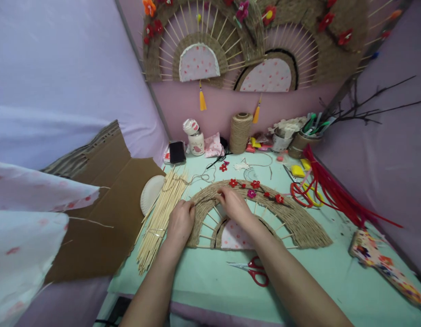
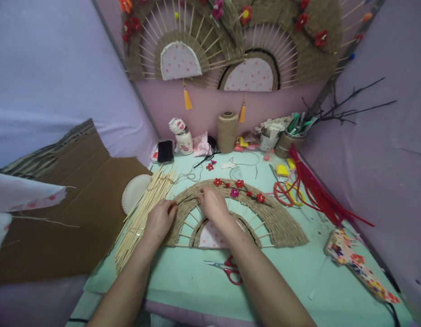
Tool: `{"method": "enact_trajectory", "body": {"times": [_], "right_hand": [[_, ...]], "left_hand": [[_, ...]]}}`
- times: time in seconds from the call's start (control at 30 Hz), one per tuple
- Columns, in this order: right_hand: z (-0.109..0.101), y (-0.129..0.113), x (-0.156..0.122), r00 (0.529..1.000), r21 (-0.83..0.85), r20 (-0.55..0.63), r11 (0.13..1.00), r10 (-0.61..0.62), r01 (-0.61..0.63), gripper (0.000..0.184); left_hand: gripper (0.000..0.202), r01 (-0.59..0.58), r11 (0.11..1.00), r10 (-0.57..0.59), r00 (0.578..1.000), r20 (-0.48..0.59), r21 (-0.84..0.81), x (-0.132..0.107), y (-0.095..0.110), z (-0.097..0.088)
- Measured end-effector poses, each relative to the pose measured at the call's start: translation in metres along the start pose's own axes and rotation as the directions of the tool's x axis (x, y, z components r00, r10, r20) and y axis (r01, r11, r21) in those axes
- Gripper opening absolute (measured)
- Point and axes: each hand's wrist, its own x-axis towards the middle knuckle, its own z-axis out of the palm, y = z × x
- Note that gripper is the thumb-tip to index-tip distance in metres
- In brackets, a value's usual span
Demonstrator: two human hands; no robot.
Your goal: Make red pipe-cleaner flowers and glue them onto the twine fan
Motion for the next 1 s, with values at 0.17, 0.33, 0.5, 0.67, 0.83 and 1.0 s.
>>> {"method": "enact_trajectory", "body": {"times": [0.17, 0.33, 0.5, 0.67, 0.83, 1.0], "right_hand": [[-0.027, 0.008, -0.039, 1.000, 0.067, -0.013, 0.998, -0.012, 0.012, 0.019], [-0.060, 0.035, -0.101, 0.998, 0.225, 0.014, 0.973, 0.058, -0.060, 0.021], [-0.096, 0.098, -0.169, 0.961, 0.152, -0.077, 0.955, 0.267, -0.253, 0.030], [-0.121, 0.174, -0.227, 0.828, -0.054, -0.218, 0.841, 0.516, -0.538, 0.035], [-0.119, 0.219, -0.253, 0.767, -0.352, -0.355, 0.683, 0.535, -0.640, 0.040], [-0.105, 0.237, -0.253, 0.764, -0.371, -0.338, 0.668, 0.550, -0.645, 0.043]], "left_hand": [[0.026, -0.012, 1.000, 0.011, 1.000, -0.029, -0.004, -0.002, -0.003, -0.005], [0.026, -0.065, 0.992, 0.048, 0.987, -0.155, -0.105, -0.011, -0.007, -0.005], [0.028, -0.043, 0.988, 0.020, 0.988, -0.155, -0.146, -0.025, -0.005, -0.002], [0.027, 0.023, 0.987, -0.032, 0.998, -0.056, -0.158, -0.031, 0.003, -0.004], [0.028, 0.043, 0.984, -0.054, 0.997, -0.057, -0.172, -0.037, 0.005, -0.006], [0.028, 0.045, 0.985, -0.060, 0.995, -0.085, -0.169, -0.044, -0.007, -0.007]]}}
